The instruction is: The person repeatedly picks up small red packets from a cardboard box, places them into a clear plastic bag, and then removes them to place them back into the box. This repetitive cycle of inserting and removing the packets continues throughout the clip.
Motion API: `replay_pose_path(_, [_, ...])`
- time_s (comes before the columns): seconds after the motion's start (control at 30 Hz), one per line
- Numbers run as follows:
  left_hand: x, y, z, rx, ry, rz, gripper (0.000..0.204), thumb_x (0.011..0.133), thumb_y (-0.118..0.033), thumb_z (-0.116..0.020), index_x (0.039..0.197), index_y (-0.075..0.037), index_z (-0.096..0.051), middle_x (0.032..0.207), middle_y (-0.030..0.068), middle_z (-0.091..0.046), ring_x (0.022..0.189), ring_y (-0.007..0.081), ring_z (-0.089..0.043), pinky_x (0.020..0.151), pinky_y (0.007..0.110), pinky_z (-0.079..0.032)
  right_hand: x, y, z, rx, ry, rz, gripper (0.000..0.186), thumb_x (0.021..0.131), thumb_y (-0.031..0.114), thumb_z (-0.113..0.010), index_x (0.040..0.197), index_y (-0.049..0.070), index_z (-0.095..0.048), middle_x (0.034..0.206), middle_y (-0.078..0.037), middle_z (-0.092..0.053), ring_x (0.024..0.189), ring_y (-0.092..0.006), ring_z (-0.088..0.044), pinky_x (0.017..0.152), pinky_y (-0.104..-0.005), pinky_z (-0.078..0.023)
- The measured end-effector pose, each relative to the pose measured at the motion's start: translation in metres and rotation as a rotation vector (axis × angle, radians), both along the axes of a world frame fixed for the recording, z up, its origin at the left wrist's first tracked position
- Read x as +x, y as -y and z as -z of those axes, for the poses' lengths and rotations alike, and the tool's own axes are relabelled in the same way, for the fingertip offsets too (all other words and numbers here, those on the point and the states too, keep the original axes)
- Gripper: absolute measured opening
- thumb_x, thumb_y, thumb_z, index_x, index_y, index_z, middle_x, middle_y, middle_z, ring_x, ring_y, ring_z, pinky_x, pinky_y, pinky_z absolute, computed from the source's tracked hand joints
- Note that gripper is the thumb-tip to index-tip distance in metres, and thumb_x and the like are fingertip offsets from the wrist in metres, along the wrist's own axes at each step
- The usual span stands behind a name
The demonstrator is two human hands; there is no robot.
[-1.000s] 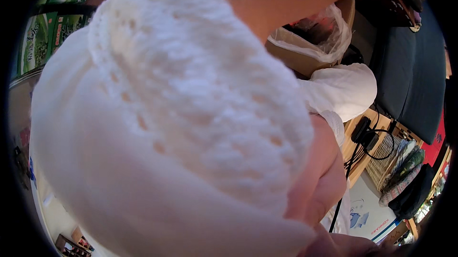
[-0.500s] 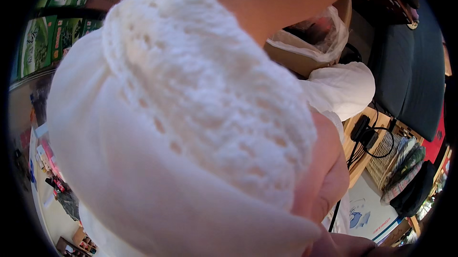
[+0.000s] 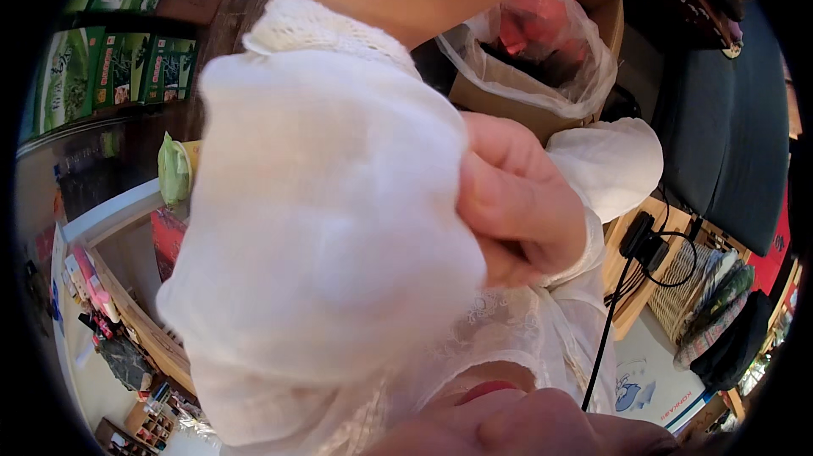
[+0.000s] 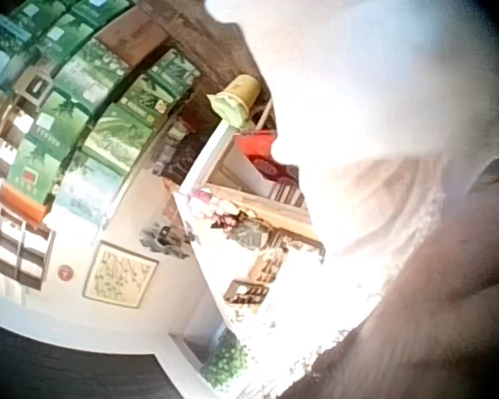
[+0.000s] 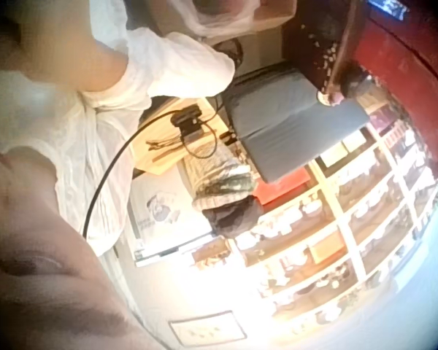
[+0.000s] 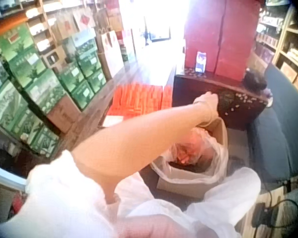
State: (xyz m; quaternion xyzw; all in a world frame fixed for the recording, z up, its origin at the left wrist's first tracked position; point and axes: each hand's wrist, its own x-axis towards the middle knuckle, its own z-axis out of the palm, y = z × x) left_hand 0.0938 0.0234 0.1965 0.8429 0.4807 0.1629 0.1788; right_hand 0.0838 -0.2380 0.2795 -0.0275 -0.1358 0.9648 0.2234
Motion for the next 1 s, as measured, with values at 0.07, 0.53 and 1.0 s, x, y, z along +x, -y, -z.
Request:
replay_pose_path(0.07, [-0.006,-0.022,0.039,-0.011,0.007,-0.031,0.045,0.076,-0.022,-0.067,0.116,-0.003,-0.055,0.123,0.0206,-0.053,0.115,0.0354,-0.053,0.094,0.040,-0.046,-0.003,-0.005,0.007,0.020,0.105,0.001,0.019,0.098,0.023,-0.047,0.098,0.006,-0.054,0.048,0.004,-0.037,0.034,-0.0036,-0.027,0.036,-0.0212,-0.019])
replay_pose_path(0.53, [-0.055,-0.031,0.166,-0.054,0.298,-0.060,0.031,0.072,-0.025,-0.068,0.098,-0.009,-0.062,0.102,0.0142,-0.060,0.101,0.0309,-0.057,0.088,0.038,-0.046,-0.030,-0.035,0.080,0.026,0.312,0.074,0.023,0.094,0.024,-0.054,0.077,0.009,-0.053,0.047,0.005,-0.038,0.032,-0.0034,-0.025,0.034,-0.0204,-0.021])
replay_pose_path(1.0, [-0.095,0.010,0.170,0.286,0.040,-0.038,0.042,0.077,-0.016,-0.061,0.116,-0.004,-0.049,0.125,0.0195,-0.049,0.116,0.0390,-0.046,0.099,0.044,-0.038,0.078,-0.150,0.155,0.699,0.982,0.444,0.026,0.091,0.021,-0.054,0.105,0.002,-0.065,0.090,-0.009,-0.070,0.053,-0.0038,-0.048,0.051,-0.0169,-0.039])
